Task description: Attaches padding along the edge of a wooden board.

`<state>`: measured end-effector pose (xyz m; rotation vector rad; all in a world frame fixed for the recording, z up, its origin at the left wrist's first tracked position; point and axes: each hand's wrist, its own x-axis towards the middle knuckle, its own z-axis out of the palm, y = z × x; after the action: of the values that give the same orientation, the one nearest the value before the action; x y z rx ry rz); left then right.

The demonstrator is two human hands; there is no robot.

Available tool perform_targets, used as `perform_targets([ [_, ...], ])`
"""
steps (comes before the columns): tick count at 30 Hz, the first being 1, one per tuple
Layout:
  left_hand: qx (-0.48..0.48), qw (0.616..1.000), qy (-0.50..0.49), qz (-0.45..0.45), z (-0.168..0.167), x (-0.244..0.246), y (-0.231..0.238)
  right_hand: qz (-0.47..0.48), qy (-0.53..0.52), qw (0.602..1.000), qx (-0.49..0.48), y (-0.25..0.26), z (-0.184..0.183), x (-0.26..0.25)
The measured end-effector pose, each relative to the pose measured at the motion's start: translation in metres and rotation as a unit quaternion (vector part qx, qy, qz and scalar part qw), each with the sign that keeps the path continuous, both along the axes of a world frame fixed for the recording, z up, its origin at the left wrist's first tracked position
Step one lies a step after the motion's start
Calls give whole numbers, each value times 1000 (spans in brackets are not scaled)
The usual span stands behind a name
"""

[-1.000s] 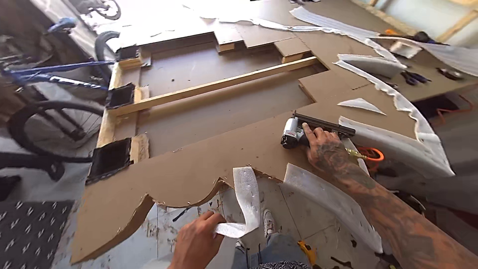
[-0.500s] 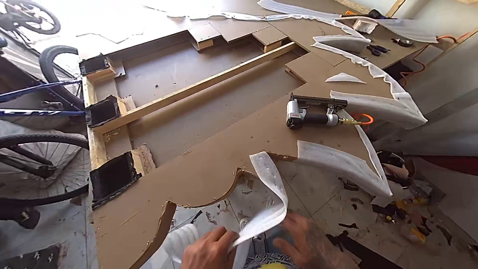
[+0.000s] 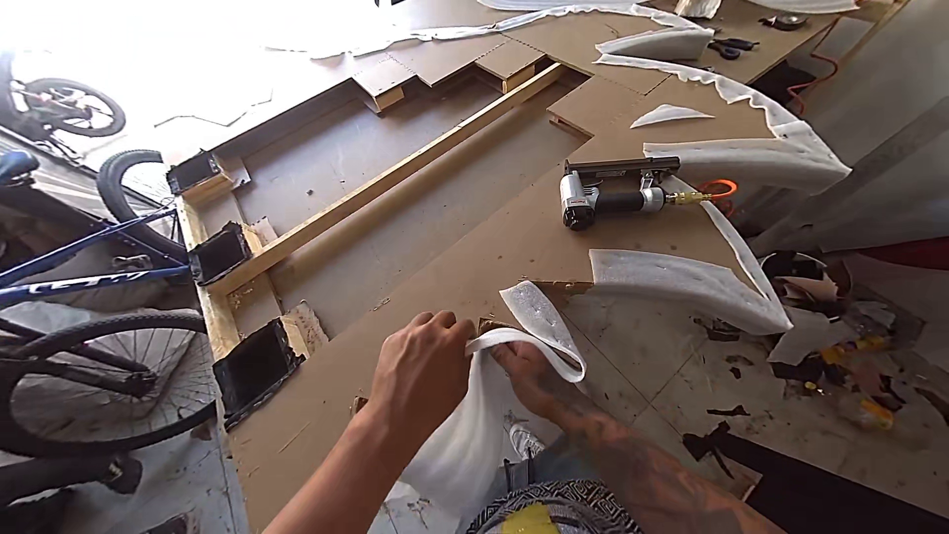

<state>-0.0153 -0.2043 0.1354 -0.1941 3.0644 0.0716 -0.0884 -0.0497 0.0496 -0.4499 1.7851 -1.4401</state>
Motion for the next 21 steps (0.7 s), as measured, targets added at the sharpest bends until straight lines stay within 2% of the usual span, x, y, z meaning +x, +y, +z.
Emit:
perform_targets([
  [2, 40, 998, 17, -44, -6, -4, 7, -16, -46, 998, -29, -6, 0, -1],
  [4, 50, 998, -25, -42, -15, -12, 11, 9, 4, 1000, 17, 4, 0, 5],
  [6, 39, 992, -116, 1, -15, -21, 9, 124, 137, 977, 107, 35, 11, 14],
  [7, 30, 990, -136, 15, -14, -23, 7, 150, 237, 951, 132, 52, 22, 23],
  [8, 20, 991, -132, 25, -12, -21, 7, 129, 353, 919, 117, 67, 31, 32],
  [10, 5, 999, -28, 28, -14, -8, 13, 54, 531, 842, 78, 82, 50, 38],
  [13, 49, 976, 213, 1, -11, 29, 35, 60, 659, 735, 148, 61, 54, 8],
  [14, 100, 958, 267, -11, -10, 49, 49, 86, 672, 715, 175, 51, 50, -3],
  [15, 186, 943, 277, -15, -13, 71, 65, 122, 675, 703, 190, 41, 45, -13],
  [16, 309, 922, 235, 2, -22, 88, 81, 161, 673, 693, 202, 32, 41, -22],
  [17, 434, 888, 147, 41, -39, 99, 95, 200, 668, 685, 211, 24, 40, -28],
  [18, 548, 830, 39, 92, -65, 101, 105, 235, 662, 678, 216, 17, 39, -32],
  [19, 648, 746, -44, 149, -99, 96, 112, 267, 658, 669, 220, 11, 39, -34],
  [20, 736, 641, -52, 210, -135, 86, 120, 297, 657, 657, 223, 5, 39, -36],
  [21, 798, 539, -9, 269, -165, 71, 127, 324, 658, 641, 226, -1, 39, -39],
])
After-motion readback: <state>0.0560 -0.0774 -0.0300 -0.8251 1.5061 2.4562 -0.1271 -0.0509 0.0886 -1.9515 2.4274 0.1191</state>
